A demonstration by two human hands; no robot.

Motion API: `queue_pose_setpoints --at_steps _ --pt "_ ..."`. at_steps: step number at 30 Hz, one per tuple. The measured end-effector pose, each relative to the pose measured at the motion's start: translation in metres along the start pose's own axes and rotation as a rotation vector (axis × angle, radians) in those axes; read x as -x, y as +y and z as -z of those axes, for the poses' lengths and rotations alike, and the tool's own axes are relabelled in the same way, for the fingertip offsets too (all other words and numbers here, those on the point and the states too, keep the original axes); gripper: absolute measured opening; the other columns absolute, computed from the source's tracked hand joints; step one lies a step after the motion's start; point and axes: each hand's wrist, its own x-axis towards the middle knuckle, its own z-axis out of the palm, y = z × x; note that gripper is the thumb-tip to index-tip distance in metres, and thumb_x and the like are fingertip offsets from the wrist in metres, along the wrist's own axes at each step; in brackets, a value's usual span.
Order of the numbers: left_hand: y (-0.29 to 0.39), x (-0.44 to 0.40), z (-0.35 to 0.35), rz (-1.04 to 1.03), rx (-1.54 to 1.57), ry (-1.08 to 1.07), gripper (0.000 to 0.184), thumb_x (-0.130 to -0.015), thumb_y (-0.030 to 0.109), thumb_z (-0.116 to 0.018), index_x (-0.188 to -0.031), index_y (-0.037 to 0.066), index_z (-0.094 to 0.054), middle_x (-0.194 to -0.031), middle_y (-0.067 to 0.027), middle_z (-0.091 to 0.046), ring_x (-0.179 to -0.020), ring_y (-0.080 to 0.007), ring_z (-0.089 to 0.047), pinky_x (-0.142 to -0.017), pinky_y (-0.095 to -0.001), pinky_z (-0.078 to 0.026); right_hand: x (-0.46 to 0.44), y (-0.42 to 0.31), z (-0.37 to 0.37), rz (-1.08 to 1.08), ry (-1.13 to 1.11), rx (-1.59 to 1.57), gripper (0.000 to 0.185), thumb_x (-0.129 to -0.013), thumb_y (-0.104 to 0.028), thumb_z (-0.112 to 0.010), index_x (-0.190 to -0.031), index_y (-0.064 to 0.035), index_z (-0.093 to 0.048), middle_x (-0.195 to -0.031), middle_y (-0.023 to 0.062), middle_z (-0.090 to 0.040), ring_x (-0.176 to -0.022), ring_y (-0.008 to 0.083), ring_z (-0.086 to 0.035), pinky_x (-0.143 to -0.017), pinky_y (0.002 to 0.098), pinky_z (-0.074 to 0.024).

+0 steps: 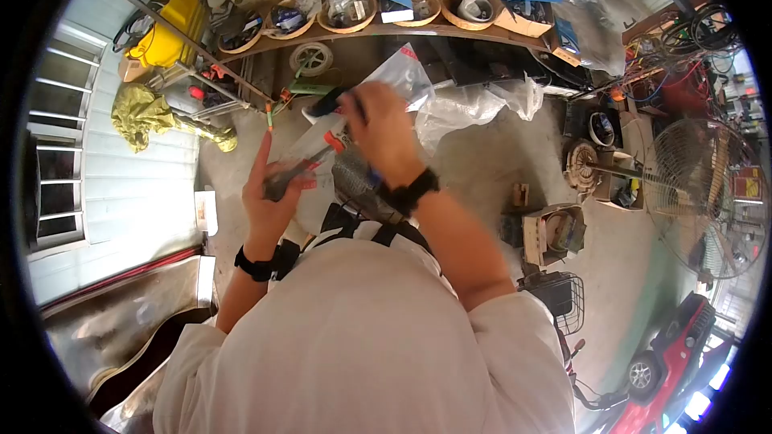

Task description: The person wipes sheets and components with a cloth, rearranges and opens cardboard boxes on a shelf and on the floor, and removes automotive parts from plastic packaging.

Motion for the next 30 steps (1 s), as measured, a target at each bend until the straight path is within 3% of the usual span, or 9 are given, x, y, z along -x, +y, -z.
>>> queue_pose_setpoints --at_steps 2,10,15,18,20,24,25,27,30 --pt "-0.001 -0.002 0.002 0.071 0.212 0.02 0.074 -0.075 -0.009 -0.057 -0.145 0.003 -0.035 -0.094 -0.0083 -0.068 -0.08 -0.0124 -0.065 -0.075 -0.0246 -0.052 0.022 -0.024 -0.016 0.317 0.042 -0.048 0.029 -0.073 -0.014 -0.072 -0.098 -0.006 -0.061 -0.095 0.01 -0.059 -0.086 0.0323 -0.056 -0.076 0.0433 -0.047" --pt "0.006 -0.011 0.016 0.246 0.456 0.026 0.068 -0.074 -0.008 -0.052 -0.14 -0.001 -0.042 -0.095 -0.0096 -0.066 -0.082 -0.0139 -0.064 -0.077 -0.0263 -0.054 0.015 -0.007 0.003 0.763 0.001 0.237 0.033 -0.062 -0.018 -0.073 -0.094 -0.0142 -0.065 -0.104 0.0027 -0.058 -0.088 0.0217 -0.053 -0.076 0.0354 -0.0423" --pt "0.01 -0.014 0.024 0.239 0.461 0.055 0.064 -0.074 -0.008 -0.056 -0.137 0.0 -0.047 -0.093 -0.0077 -0.067 -0.078 -0.0086 -0.059 -0.075 -0.0201 -0.048 -0.008 0.033 0.032 0.448 -0.02 0.479 0.016 -0.076 -0.015 -0.068 -0.089 -0.0103 -0.062 -0.094 0.0065 -0.059 -0.073 0.023 -0.057 -0.06 0.0371 -0.0405" --pt "0.004 -0.012 0.034 0.232 0.314 0.02 0.066 -0.075 -0.006 -0.049 -0.14 -0.001 -0.042 -0.102 -0.0149 -0.066 -0.089 -0.0186 -0.065 -0.086 -0.0286 -0.051 -0.023 0.074 0.036 0.297 0.265 0.334 0.012 -0.086 -0.015 -0.064 -0.09 -0.0041 -0.061 -0.087 0.0092 -0.061 -0.07 0.0289 -0.057 -0.063 0.0387 -0.0443" --pt "0.001 -0.012 0.03 0.258 0.397 0.06 0.064 -0.075 -0.006 -0.054 -0.138 0.0 -0.045 -0.097 -0.0104 -0.066 -0.083 -0.0117 -0.061 -0.078 -0.0229 -0.048 -0.022 0.087 0.035 0.033 0.228 0.207 0.016 -0.092 -0.017 -0.062 -0.094 -0.0013 -0.06 -0.089 0.0087 -0.061 -0.076 0.0284 -0.057 -0.07 0.0366 -0.046" --pt "-0.006 -0.01 0.03 0.305 0.414 0.099 0.065 -0.075 -0.005 -0.057 -0.138 0.0 -0.046 -0.097 -0.0089 -0.065 -0.081 -0.0085 -0.058 -0.075 -0.0204 -0.046 -0.014 0.104 0.044 -0.62 0.654 -0.321 0.034 -0.1 -0.029 -0.051 -0.104 0.0032 -0.06 -0.095 0.0042 -0.063 -0.083 0.0141 -0.057 -0.077 0.0298 -0.0478" --pt "-0.007 -0.008 0.031 0.299 0.42 0.095 0.064 -0.076 -0.005 -0.054 -0.139 -0.001 -0.044 -0.1 -0.012 -0.065 -0.085 -0.0123 -0.06 -0.079 -0.0233 -0.048 -0.018 0.089 0.054 -0.766 0.785 -0.706 0.036 -0.101 -0.03 -0.048 -0.113 0.0014 -0.059 -0.101 0.0079 -0.065 -0.089 0.0192 -0.061 -0.084 0.0317 -0.0489" --pt "-0.01 -0.006 0.033 0.282 0.432 0.089 0.063 -0.077 -0.004 -0.049 -0.14 -0.004 -0.041 -0.107 -0.0183 -0.064 -0.092 -0.02 -0.065 -0.086 -0.0291 -0.052 -0.008 0.101 0.073 -0.933 0.585 -1.249 0.039 -0.101 -0.037 -0.046 -0.112 -0.0022 -0.059 -0.102 0.0082 -0.066 -0.087 0.024 -0.064 -0.081 0.0352 -0.0522" --pt "-0.016 -0.01 0.03 0.311 0.52 0.137 0.062 -0.077 -0.003 -0.049 -0.139 -0.004 -0.042 -0.11 -0.0195 -0.063 -0.093 -0.0205 -0.065 -0.086 -0.029 -0.052 -0.017 0.084 0.096 -0.953 0.472 -1.253 0.041 -0.101 -0.038 -0.042 -0.118 -0.004 -0.056 -0.113 0.0117 -0.064 -0.102 0.0286 -0.063 -0.091 0.0432 -0.0502"
